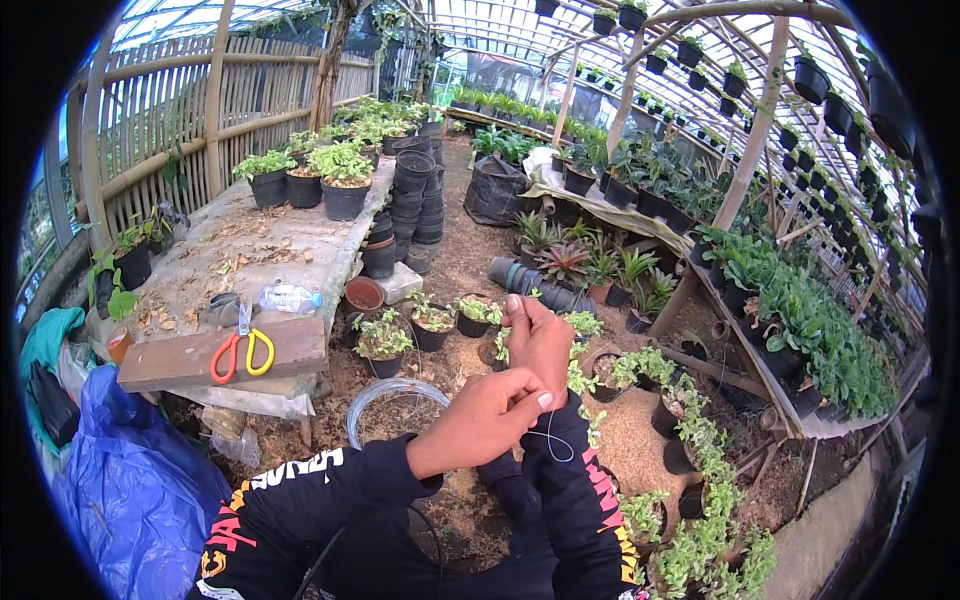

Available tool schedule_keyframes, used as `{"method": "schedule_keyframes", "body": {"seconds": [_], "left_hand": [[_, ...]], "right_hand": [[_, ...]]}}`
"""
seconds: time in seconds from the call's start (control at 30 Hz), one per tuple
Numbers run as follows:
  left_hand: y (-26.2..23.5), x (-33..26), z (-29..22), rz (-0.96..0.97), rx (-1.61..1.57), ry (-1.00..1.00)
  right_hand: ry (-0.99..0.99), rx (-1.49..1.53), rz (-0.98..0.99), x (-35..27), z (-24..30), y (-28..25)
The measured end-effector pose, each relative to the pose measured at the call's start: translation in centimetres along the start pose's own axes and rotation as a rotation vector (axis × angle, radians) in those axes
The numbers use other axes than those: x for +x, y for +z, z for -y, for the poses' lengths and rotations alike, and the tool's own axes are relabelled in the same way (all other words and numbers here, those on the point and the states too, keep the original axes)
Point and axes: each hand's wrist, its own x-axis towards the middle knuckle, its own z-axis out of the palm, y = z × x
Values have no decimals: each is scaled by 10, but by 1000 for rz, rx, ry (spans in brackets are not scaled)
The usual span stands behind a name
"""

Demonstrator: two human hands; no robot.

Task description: The person picks up a coil of thin wire and a pair of scissors, then sits on the ground. They uncoil the wire, cut a length, and repeatedly twist and bend the wire with both hands, forming small loops and shapes. The person handles the wire continuously, occasionally adjusting their grip and the wire's orientation.

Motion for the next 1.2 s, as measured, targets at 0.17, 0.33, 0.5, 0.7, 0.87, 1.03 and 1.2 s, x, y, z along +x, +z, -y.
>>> {"method": "schedule_keyframes", "body": {"seconds": [0.17,0.33,0.5,0.7,0.87,1.03,1.2], "left_hand": [[-46,-7,44,-272,-256,-191],[-43,-4,78,79,404,-224],[-31,-25,40,55,748,109],[-42,-16,-47,-622,642,964],[-47,17,-38,-416,449,571],[-51,30,-26,-252,192,566],[-69,37,-22,-260,280,542]], "right_hand": [[-201,233,-308,13,25,-17],[-547,44,-453,8,46,-33],[-217,673,-409,-4,50,-44],[5,812,-72,-20,50,-30],[29,1063,29,-23,61,-17],[210,1179,58,-20,64,-19],[250,1191,165,-11,65,-9]]}}
